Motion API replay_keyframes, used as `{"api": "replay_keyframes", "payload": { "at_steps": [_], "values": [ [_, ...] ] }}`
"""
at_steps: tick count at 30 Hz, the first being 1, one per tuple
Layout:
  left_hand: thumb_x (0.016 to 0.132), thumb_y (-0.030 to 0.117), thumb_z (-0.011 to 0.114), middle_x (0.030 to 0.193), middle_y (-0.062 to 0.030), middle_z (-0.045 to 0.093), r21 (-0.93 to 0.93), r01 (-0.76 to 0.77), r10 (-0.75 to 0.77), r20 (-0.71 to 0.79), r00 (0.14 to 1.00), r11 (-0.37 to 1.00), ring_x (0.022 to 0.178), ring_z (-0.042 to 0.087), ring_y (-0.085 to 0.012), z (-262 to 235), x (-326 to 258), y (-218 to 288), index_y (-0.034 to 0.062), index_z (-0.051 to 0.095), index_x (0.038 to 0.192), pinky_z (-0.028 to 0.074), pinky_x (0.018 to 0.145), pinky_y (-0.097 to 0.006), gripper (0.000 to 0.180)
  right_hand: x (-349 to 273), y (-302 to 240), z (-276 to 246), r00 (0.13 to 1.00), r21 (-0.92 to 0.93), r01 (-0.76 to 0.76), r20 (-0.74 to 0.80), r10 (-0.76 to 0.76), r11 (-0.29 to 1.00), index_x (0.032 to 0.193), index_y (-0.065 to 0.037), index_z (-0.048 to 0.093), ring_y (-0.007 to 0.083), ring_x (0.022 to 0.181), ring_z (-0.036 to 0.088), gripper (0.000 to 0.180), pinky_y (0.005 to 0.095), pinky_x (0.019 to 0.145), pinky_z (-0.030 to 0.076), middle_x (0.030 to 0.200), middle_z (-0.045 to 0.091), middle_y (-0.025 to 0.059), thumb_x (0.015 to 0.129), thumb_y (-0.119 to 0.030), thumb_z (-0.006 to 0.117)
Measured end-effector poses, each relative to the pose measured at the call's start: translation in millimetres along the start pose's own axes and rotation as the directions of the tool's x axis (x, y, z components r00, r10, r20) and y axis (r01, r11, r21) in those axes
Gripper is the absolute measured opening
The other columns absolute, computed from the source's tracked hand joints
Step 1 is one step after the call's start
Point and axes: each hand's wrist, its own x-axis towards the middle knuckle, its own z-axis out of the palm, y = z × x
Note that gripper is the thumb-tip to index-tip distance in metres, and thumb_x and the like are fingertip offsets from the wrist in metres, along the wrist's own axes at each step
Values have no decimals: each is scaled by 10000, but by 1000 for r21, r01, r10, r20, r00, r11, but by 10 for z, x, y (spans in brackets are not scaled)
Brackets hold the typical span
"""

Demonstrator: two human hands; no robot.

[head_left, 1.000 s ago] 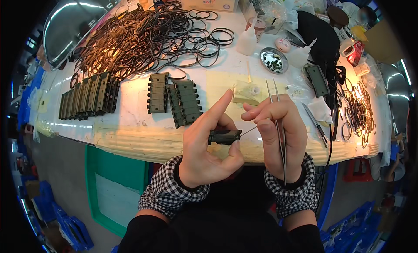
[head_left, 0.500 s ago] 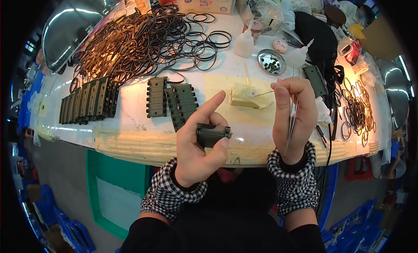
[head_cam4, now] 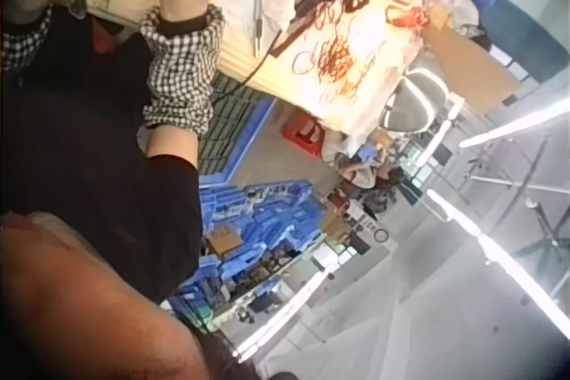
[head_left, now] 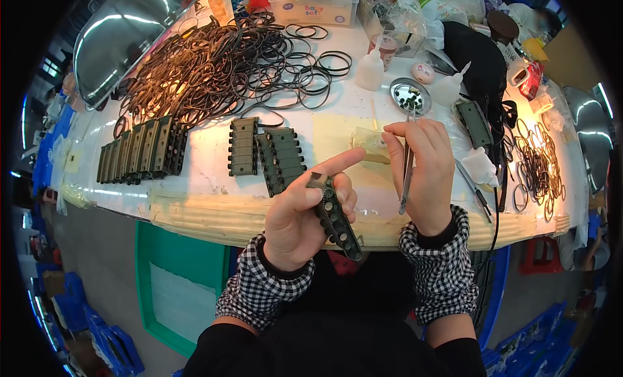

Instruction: The recorder is assembling small plastic toy parts, specifically what appear to be tank treads, using tweezers at a factory workbench.

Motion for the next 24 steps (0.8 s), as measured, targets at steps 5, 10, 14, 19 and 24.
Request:
{"api": "replay_keyframes", "payload": {
  "at_steps": [5,10,14,19,24],
  "values": [
    [783,268,615,866,-22,469,-9,16,-16,15,1000,1000,801,470,-142,5,-5,-3,-147,171,1461,483,744,-293,911,-19,23,2,999,-10,31,-28,-31,999,925,-23,650,304,830,564,162,383,715,472,794,578,109,784,-56,723],
    [782,272,616,868,-19,470,-45,14,-13,22,1000,999,804,476,-142,19,-21,-8,-143,175,1461,483,744,-292,910,-24,-18,-43,996,-11,58,-73,-58,998,993,-20,656,307,856,565,227,386,742,474,824,596,112,788,-79,736],
    [809,245,601,887,-43,536,-105,9,1,99,995,994,841,531,-174,-58,-20,-41,-115,285,1445,458,811,-314,796,-39,-34,-90,993,-9,78,-85,-79,997,994,-18,656,303,851,562,231,383,743,470,823,596,109,787,-79,740],
    [769,244,641,833,-19,468,-9,8,-8,32,999,1000,788,480,-144,21,-44,-32,-135,210,1458,467,731,-285,897,-75,-99,-127,993,18,61,-101,-59,998,982,-20,661,309,815,558,233,381,739,466,806,594,112,775,-78,750],
    [778,225,636,845,-27,495,44,-23,22,19,1000,999,801,495,-149,19,-46,-42,-115,252,1456,468,743,-282,850,-115,-154,-196,993,91,53,-107,-44,994,998,-22,666,326,833,569,258,388,761,468,836,613,122,774,-107,761]
  ]
}}
